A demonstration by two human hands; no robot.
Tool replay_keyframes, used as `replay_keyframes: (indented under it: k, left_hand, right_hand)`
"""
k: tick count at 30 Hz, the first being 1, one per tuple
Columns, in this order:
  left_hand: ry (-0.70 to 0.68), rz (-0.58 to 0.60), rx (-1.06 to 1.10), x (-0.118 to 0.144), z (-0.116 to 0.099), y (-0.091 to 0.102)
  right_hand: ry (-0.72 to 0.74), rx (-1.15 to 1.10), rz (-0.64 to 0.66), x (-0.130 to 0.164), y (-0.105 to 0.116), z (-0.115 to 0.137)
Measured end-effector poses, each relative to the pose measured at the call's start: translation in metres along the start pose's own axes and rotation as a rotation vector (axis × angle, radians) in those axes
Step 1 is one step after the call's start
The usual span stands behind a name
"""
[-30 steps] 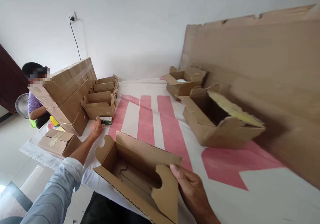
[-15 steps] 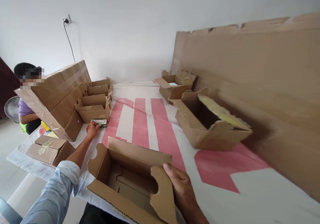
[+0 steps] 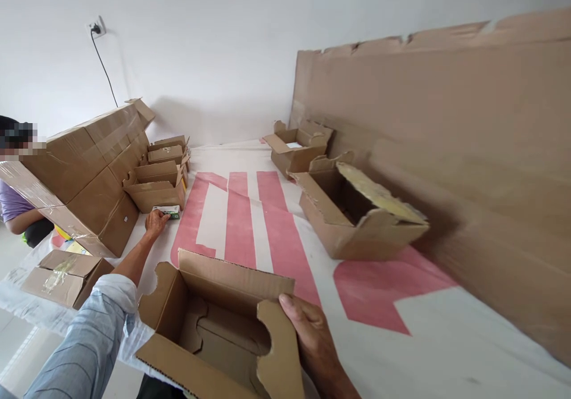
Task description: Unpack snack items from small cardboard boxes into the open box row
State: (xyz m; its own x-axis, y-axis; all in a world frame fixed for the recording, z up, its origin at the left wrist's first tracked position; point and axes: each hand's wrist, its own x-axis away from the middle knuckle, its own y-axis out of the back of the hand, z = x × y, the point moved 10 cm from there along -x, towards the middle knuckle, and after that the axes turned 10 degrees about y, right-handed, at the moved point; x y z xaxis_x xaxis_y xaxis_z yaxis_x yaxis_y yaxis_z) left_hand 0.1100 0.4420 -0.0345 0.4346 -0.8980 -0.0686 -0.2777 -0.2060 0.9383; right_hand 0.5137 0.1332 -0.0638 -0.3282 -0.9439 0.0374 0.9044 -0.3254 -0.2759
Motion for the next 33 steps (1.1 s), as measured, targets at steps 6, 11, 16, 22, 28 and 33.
replay_keyframes:
  k: [6, 11, 16, 22, 28, 33]
  left_hand:
    - [-0.014, 0.0, -0.002, -0.003, -0.003, -0.001]
    - [-0.032, -0.003, 0.008, -0.009, -0.007, -0.002]
    - [-0.067, 0.002, 0.026, -0.021, -0.014, -0.005]
    - [-0.085, 0.014, 0.05, -0.037, -0.02, -0.01]
    - [-0.107, 0.032, 0.078, -0.049, -0.025, -0.013]
    - [-0.124, 0.054, 0.1, -0.055, -0.03, -0.015]
  right_hand:
    - [0.008, 0.035, 0.058, -0.001, -0.003, -0.001]
    - [0.005, 0.028, 0.061, -0.003, -0.003, -0.003]
    - [-0.005, 0.026, 0.044, -0.003, -0.002, -0.001]
    - [0.002, 0.073, 0.057, -0.002, -0.003, 0.004]
    - [-0.016, 0.055, 0.019, -0.002, 0.003, -0.002]
    - [0.006, 0.057, 0.024, -0.002, 0.002, 0.0]
